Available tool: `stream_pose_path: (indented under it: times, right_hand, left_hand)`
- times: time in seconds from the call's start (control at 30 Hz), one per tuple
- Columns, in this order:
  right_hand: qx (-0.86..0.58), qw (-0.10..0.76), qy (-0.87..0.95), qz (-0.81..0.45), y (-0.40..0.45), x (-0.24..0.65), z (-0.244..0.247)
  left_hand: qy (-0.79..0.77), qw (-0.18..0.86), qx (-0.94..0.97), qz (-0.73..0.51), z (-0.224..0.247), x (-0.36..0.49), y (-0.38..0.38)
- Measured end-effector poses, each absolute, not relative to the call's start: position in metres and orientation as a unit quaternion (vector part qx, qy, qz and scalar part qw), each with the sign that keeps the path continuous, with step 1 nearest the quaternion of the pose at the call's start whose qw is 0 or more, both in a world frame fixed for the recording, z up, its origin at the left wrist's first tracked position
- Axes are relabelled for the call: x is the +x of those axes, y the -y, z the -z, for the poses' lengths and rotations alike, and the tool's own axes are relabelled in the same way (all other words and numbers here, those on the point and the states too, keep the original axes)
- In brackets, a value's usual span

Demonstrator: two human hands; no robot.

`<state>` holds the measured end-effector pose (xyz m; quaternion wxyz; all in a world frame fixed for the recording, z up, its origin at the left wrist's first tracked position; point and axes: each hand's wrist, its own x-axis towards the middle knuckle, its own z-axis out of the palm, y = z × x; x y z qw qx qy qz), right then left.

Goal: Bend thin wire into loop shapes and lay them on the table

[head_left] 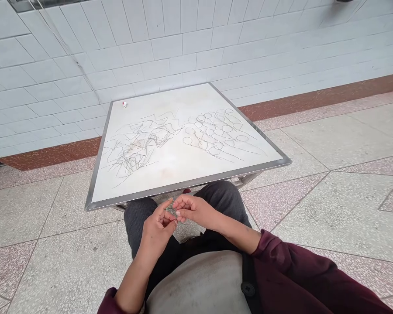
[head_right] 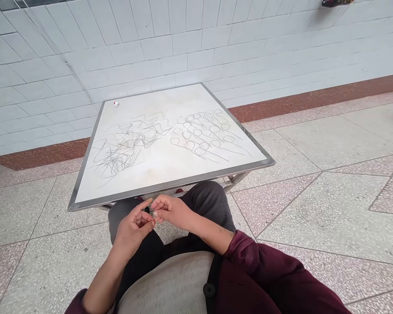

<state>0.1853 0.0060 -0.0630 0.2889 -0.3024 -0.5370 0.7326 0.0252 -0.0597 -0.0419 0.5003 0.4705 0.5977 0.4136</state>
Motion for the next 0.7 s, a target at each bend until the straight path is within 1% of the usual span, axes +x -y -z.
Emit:
stream_pose_path:
  times: [0.07,0.13,0.23,0.33,0.5,0.7]
  right_hand:
    - [-0.309,0.315,0.549,-0.710,-0.005,0.185,0.062]
    - [-0.323,0.328,0.604,-0.651,-0.002,0.185,0.061]
    - [-0.350,0.319,0.739,-0.480,0.004,0.183,0.059]
    - [-0.351,0.322,0.816,-0.328,0.008,0.180,0.060]
    - [-0.315,0.340,0.860,-0.215,0.006,0.177,0.064]
    - [-0.294,0.298,0.907,-0.051,0.014,0.174,0.067]
  left_hand:
    - [-0.593,0.513,0.431,-0.446,0.042,0.026,0.058]
    - [-0.583,0.522,0.383,-0.491,0.043,0.026,0.057]
    - [-0.568,0.515,0.332,-0.550,0.045,0.029,0.055]
    - [-0.557,0.507,0.315,-0.577,0.048,0.031,0.054]
    - [-0.540,0.510,0.291,-0.603,0.053,0.034,0.057]
    - [-0.530,0.523,0.207,-0.635,0.061,0.039,0.056]
